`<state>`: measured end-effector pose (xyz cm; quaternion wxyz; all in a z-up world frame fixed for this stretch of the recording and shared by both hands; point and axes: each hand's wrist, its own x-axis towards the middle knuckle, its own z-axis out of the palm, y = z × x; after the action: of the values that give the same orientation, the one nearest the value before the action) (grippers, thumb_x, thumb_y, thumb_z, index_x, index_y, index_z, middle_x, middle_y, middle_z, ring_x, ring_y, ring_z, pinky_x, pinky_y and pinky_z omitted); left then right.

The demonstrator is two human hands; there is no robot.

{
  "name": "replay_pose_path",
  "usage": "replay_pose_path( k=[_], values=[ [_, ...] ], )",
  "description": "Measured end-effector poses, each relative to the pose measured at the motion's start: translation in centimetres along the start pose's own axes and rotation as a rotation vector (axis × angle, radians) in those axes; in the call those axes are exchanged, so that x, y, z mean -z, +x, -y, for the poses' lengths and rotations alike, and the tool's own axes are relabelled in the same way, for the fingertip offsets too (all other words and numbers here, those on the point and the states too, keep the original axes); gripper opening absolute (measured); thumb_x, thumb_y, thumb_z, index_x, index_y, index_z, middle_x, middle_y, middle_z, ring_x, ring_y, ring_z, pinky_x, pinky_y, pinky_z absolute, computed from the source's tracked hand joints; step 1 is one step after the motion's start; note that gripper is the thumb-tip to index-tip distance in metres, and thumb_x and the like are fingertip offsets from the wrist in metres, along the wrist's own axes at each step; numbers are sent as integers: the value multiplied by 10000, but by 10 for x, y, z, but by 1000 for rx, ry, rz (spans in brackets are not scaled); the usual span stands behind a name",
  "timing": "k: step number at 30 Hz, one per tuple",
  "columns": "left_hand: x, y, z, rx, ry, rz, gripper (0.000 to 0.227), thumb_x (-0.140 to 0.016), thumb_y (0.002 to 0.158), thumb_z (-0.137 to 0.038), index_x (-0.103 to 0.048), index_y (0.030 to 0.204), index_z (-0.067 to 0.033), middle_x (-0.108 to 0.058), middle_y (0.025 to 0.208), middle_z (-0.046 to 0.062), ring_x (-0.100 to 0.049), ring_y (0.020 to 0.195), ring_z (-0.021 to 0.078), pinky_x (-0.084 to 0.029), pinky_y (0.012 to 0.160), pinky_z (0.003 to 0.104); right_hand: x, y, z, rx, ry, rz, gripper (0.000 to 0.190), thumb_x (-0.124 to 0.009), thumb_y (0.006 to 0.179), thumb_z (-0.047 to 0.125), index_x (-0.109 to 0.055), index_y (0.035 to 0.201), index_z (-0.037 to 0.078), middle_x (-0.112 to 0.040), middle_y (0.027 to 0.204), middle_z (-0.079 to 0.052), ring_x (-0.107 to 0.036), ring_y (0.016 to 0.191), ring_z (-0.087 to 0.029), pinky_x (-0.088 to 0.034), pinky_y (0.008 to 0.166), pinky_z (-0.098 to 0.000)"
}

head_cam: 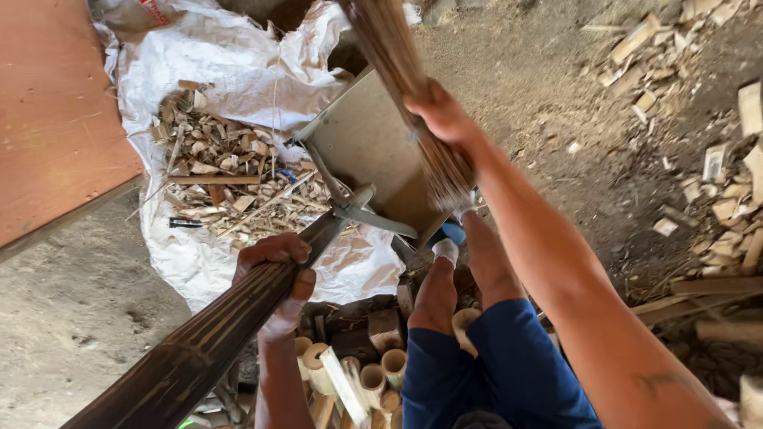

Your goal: The person sweeps scattered wood chips and debris from the floor into a dustpan using a broom, then empties the dustpan into a large white sack. The person repeats the sweeping and emptying process multiple times to collect the debris.

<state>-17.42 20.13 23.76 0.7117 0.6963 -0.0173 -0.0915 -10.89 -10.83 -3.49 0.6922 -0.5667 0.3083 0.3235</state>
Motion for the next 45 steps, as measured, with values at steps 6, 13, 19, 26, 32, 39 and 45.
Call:
replay_pose_path(
  k=[6, 13, 19, 26, 32, 39, 45],
  values=[
    [-16, 18, 21, 45, 22, -70, 375, -758, 871, -20, -530, 1158, -99, -648, 1089, 109, -632, 1012, 194, -528, 1032, 387, 14, 1, -2, -105, -213, -458, 564, -654, 1039, 335, -321, 1426, 94, -652, 958, -103, -656, 634, -177, -552, 465, -352],
    [-27, 41, 49, 180, -6, -100, 426, -714, 827, 56, -523, 1181, -84, -633, 1152, 111, -612, 1170, 229, -490, 1129, 436, -27, -72, -7, 212, 259, -208, 372, -700, 1079, 166, -494, 1364, 43, -654, 991, -125, -658, 731, -167, -581, 566, -339],
    [-66, 48, 59, 52, 32, -148, 444, -765, 842, 7, -492, 1173, -107, -645, 1113, 83, -624, 1042, 199, -544, 975, 408, 60, 8, 22, -203, 325, -284, 376, -628, 983, 198, -480, 1299, 60, -691, 930, -123, -707, 582, -219, -581, 490, -389],
    [-103, 67, -16, 8, 44, 47, 450, -800, 887, -21, -465, 1174, -108, -645, 1109, 89, -623, 999, 177, -548, 867, 310, 132, -116, -120, -44, 336, -478, 435, -689, 1027, 209, -522, 1382, 21, -703, 912, -83, -654, 698, -158, -538, 569, -306],
    [-132, 76, -39, -51, 16, 314, 393, -765, 908, -9, -487, 1171, -95, -663, 1104, 105, -629, 1018, 192, -551, 904, 344, 144, -113, -170, -15, 392, -310, 537, -716, 977, 228, -476, 1408, 18, -697, 958, -122, -679, 753, -200, -588, 628, -337],
    [-194, 70, -10, -41, 40, 568, 398, -750, 902, 14, -489, 1182, -95, -614, 1109, 96, -609, 1043, 189, -503, 1032, 372, 253, -250, -325, -249, 482, -650, 620, -736, 918, 280, -493, 1417, 3, -673, 1119, -189, -680, 853, -255, -618, 682, -404],
    [-262, 81, -1, -24, 137, 717, 375, -755, 908, -21, -491, 1167, -83, -614, 1130, 107, -616, 1050, 193, -515, 1046, 383, 243, -388, -440, -219, 413, -909, 629, -737, 972, 322, -488, 1440, -16, -666, 1216, -175, -642, 1014, -232, -549, 835, -384]
  ],
)
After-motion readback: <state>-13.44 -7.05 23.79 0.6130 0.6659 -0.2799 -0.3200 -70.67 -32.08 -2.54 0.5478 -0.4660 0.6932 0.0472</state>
